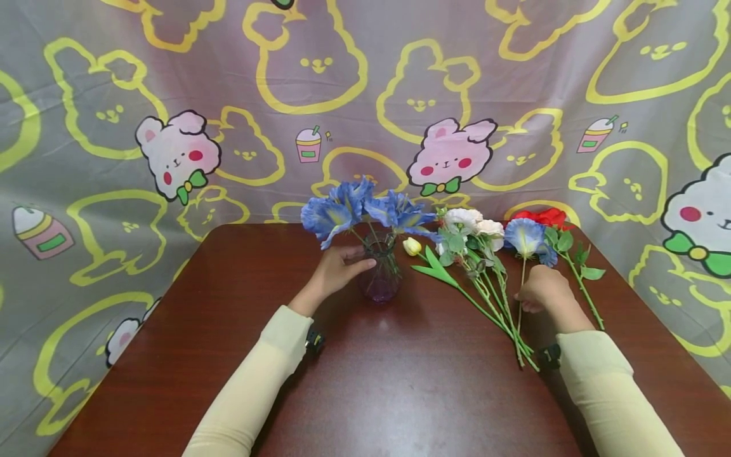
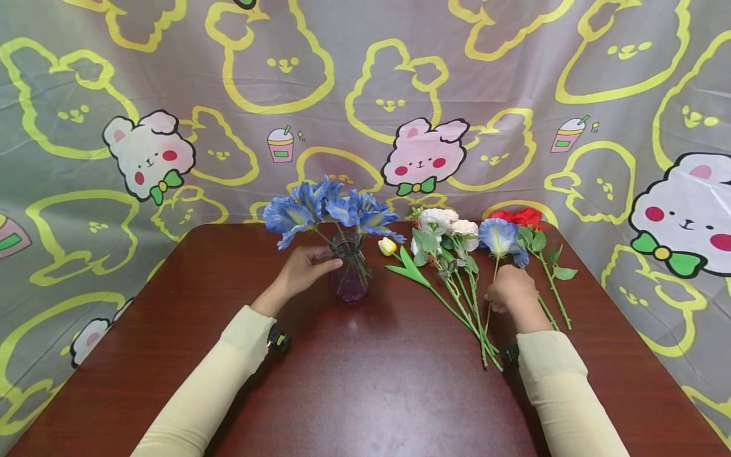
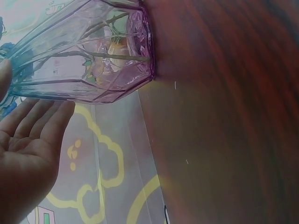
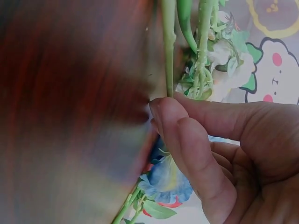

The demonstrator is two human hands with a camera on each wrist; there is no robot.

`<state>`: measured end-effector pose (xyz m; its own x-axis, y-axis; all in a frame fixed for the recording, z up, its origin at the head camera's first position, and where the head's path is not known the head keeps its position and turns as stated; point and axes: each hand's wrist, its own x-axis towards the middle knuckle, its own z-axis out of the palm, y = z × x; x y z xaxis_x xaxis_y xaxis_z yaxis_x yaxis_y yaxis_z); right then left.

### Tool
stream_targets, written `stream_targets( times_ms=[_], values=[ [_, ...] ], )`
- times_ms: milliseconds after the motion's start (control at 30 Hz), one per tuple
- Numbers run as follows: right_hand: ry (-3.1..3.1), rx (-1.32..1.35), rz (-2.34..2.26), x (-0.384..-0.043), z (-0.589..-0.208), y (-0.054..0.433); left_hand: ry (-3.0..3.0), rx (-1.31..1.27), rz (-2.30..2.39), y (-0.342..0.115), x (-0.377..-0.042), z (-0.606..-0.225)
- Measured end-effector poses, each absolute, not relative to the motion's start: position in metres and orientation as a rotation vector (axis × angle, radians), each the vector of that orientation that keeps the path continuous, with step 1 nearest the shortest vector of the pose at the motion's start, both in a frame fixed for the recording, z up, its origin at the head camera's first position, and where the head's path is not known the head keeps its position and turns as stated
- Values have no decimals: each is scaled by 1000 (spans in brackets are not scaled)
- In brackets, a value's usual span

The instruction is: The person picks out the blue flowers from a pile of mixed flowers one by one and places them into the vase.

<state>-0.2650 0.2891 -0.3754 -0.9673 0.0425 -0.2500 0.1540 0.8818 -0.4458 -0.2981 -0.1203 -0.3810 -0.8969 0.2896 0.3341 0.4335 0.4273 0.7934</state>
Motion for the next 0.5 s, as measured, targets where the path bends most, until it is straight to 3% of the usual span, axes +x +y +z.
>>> stream_targets(
  times_ms=[500],
  values=[
    [2897,88,-607,-264,-365,292,-2534,-629,-1451,-121,-298,-381]
  ],
)
